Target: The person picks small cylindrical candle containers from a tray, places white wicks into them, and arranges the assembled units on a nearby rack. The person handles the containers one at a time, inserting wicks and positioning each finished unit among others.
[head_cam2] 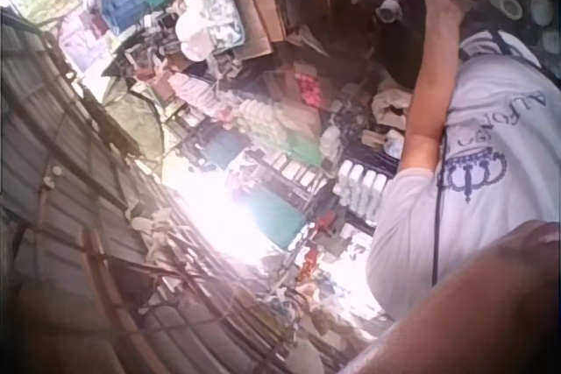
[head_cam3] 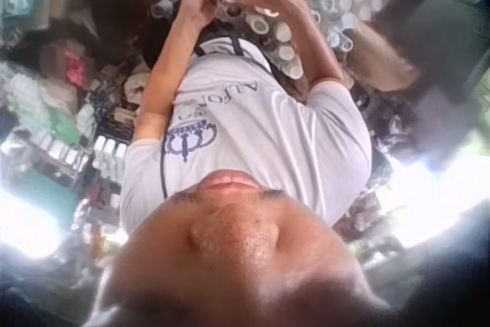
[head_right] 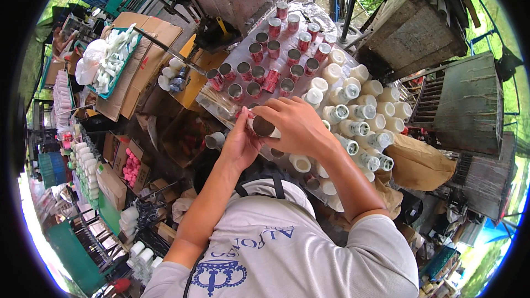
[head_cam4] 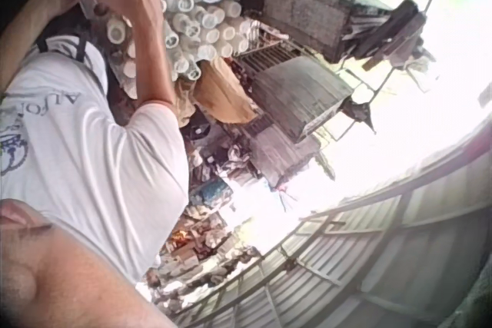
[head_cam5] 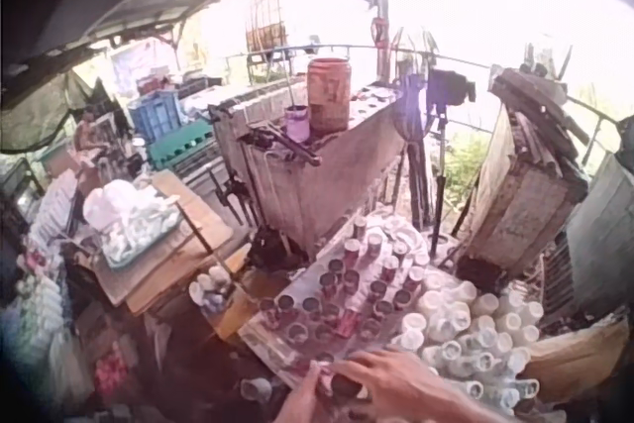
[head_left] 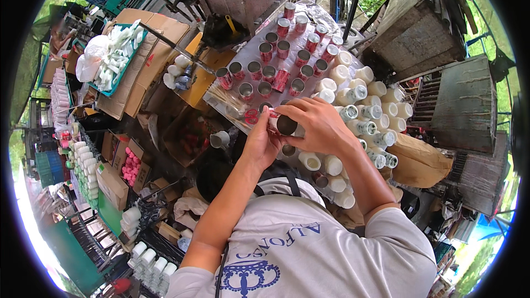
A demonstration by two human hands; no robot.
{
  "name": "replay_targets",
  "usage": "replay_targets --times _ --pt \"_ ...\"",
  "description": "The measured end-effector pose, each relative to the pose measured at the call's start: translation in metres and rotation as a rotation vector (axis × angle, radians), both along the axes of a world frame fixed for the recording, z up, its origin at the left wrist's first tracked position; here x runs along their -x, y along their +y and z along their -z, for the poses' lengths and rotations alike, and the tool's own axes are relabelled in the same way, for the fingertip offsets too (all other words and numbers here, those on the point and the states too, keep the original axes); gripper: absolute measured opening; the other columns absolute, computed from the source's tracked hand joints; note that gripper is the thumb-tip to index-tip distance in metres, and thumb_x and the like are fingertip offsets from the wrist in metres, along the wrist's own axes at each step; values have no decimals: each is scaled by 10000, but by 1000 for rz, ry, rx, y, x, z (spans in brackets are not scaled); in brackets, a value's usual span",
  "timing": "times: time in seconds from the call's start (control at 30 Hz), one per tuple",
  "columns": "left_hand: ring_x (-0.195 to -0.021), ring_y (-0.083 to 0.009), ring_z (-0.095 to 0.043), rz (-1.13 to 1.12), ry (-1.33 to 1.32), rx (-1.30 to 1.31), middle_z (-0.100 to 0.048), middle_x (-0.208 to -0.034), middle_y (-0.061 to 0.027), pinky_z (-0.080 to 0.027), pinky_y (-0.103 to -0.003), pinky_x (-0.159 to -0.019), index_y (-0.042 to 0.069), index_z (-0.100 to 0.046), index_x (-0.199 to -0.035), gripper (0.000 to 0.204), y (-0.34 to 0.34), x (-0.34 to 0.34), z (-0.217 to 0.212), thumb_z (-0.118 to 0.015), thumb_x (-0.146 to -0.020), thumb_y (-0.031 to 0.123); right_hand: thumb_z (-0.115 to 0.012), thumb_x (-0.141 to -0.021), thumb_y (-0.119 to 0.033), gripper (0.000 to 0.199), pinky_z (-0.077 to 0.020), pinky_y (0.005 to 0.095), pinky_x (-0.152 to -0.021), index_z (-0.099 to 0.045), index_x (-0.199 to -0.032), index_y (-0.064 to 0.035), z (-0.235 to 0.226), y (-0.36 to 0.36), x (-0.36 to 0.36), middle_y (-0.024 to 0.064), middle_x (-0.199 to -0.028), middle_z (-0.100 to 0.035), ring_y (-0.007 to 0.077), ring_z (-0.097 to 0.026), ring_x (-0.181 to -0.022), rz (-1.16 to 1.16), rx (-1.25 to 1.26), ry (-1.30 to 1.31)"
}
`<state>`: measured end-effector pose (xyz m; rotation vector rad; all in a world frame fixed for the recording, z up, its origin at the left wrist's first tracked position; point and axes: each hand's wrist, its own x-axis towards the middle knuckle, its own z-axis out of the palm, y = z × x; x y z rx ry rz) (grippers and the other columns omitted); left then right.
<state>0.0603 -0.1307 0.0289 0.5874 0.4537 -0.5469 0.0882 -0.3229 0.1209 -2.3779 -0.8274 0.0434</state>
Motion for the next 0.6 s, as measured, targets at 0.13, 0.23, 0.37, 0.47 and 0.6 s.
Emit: replay_targets --times 0.13,0.23,0.37,0.47,0.6 --pt "-1299 -400 -615 -114 179 52 -550 -1321 -113 -519 -524 -1084 160 -524 -1309 511 14 0 -10 -599 -1038 587 -831 -759 -220 521 -558 444 -928 -674 -1241 -97 10 -8 -55 135 -1130 -734 337 -713 -1050 86 -13 -26" --pt "-1328 -408 -586 -116 133 15 -557 -1316 -111 -510 -549 -1075 165 -529 -1247 428 38 3 11 -590 -1056 543 -826 -782 -219 493 -540 467 -918 -668 -1232 -93 31 -33 -133 153 -1134 -729 369 -694 -1072 364 103 -160" --pt "-1277 -396 -609 -150 143 -41 -581 -1292 -107 -517 -544 -1024 155 -533 -1216 330 60 8 16 -593 -1069 445 -826 -805 -261 547 -517 489 -976 -673 -1317 -148 102 -55 -241 123 -1187 -722 375 -674 -1125 369 305 -129" --pt "-1238 -347 -625 -211 197 -100 -596 -1285 -88 -507 -513 -1004 126 -539 -1208 322 74 16 25 -585 -1070 413 -831 -784 -278 551 -485 488 -1022 -687 -1303 -162 168 -59 -292 109 -1213 -717 353 -645 -1186 355 419 -103" --pt "-1191 -327 -632 -275 246 -132 -568 -1282 -79 -488 -501 -989 131 -507 -1233 353 92 25 36 -623 -1051 411 -843 -764 -287 496 -454 509 -1067 -715 -1221 -142 214 -51 -317 99 -1251 -714 337 -613 -1260 362 474 -54"
